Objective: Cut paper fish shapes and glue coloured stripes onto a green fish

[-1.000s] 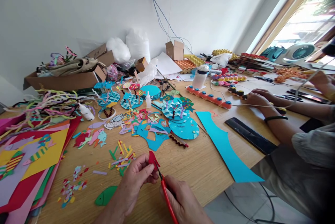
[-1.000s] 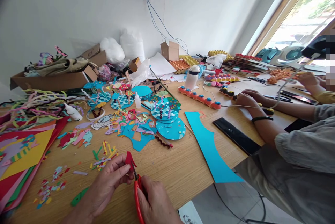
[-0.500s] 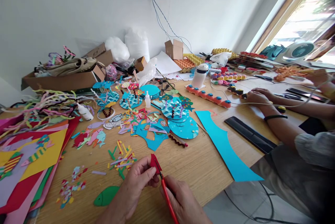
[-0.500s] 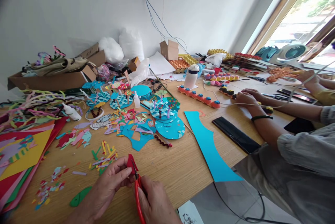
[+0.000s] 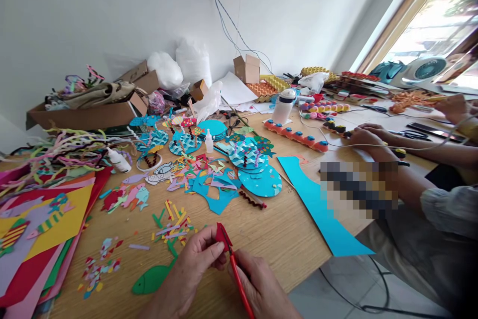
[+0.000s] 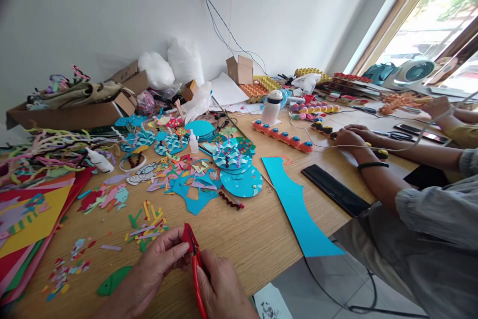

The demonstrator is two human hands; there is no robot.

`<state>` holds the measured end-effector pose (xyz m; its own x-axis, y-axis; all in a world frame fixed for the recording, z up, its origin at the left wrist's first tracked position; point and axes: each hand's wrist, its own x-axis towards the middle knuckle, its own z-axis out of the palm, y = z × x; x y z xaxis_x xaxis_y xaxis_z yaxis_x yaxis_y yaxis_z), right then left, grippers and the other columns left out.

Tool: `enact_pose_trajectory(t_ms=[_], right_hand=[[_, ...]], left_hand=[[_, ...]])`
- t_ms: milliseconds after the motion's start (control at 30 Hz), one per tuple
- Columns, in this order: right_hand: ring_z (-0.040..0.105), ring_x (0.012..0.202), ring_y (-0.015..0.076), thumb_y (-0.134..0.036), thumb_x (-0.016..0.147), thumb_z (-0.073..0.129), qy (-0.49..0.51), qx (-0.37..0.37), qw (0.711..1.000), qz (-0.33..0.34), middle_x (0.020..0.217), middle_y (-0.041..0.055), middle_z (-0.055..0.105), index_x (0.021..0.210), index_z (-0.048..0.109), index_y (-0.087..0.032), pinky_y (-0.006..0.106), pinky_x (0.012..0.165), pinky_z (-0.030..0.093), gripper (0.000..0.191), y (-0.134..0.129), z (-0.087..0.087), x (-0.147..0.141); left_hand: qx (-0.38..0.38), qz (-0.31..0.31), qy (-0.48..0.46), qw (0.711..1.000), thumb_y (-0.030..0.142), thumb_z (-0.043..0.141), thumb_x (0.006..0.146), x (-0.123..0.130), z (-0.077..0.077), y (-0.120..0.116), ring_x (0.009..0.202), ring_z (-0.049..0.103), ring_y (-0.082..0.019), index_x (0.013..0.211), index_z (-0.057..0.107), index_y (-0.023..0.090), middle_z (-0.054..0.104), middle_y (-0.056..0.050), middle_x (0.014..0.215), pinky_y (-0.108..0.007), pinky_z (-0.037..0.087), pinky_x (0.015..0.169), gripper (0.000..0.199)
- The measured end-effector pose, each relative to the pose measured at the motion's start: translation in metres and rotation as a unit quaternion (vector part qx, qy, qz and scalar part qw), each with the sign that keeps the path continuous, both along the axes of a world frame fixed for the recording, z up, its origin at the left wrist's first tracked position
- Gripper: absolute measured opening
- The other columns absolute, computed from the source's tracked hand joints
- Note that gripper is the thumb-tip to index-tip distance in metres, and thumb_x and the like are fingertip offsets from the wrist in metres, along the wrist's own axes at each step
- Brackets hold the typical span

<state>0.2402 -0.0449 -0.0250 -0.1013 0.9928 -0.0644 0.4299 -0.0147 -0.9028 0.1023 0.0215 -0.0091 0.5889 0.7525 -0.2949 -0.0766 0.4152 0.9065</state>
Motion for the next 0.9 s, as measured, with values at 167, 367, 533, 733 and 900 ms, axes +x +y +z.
enact_pose_trajectory(t_ms=[167,367,533,733,900], right_hand=[[0.051,0.061,0.0121,-0.042,0.091,0.032,0.013,0.006,1.000,0.006,0.070,0.0029,0.060,0.075,0.054,-0.016,0.020,0.056,0.036,0.038,0.0004,0.0024,0.0004],[0.051,0.061,0.0117,-0.041,0.090,0.034,0.019,-0.003,1.000,-0.010,0.068,0.0023,0.059,0.074,0.054,-0.015,0.019,0.055,0.036,0.036,-0.0007,0.0060,0.0006],[0.049,0.060,0.0115,-0.041,0.090,0.034,0.020,-0.009,1.000,-0.013,0.067,0.0015,0.057,0.072,0.053,-0.015,0.019,0.054,0.035,0.037,-0.0007,0.0043,0.0010],[0.050,0.061,0.0116,-0.042,0.091,0.031,0.028,-0.002,1.000,-0.003,0.069,0.0023,0.059,0.077,0.056,-0.015,0.019,0.055,0.035,0.039,0.0001,0.0017,0.0030],[0.050,0.061,0.0117,-0.042,0.091,0.032,0.027,-0.009,1.000,-0.005,0.069,0.0027,0.060,0.074,0.055,-0.014,0.019,0.055,0.036,0.040,0.0001,0.0039,0.0030]], left_hand=[[0.003,-0.007,0.000,1.000,0.028,0.058,0.075,0.0006,-0.0003,0.0004,0.062,0.046,-0.011,0.074,0.056,0.015,0.052,0.001,0.065,-0.023,0.038,0.058,0.014],[0.016,-0.018,0.015,1.000,0.030,0.058,0.075,0.0018,0.0018,0.0004,0.061,0.043,-0.011,0.073,0.056,0.014,0.051,0.001,0.063,-0.023,0.036,0.057,0.017],[0.012,-0.016,0.020,1.000,0.033,0.060,0.073,0.0023,0.0020,0.0005,0.061,0.043,-0.011,0.072,0.056,0.014,0.050,0.001,0.063,-0.023,0.036,0.057,0.019],[0.010,-0.017,0.023,1.000,0.034,0.060,0.073,0.0031,0.0035,0.0006,0.062,0.042,-0.012,0.072,0.056,0.014,0.049,0.001,0.064,-0.022,0.036,0.057,0.020],[0.011,-0.026,0.032,0.999,0.033,0.059,0.073,0.0023,0.0029,-0.0001,0.064,0.043,-0.013,0.073,0.057,0.014,0.050,0.001,0.066,-0.023,0.036,0.059,0.019]])
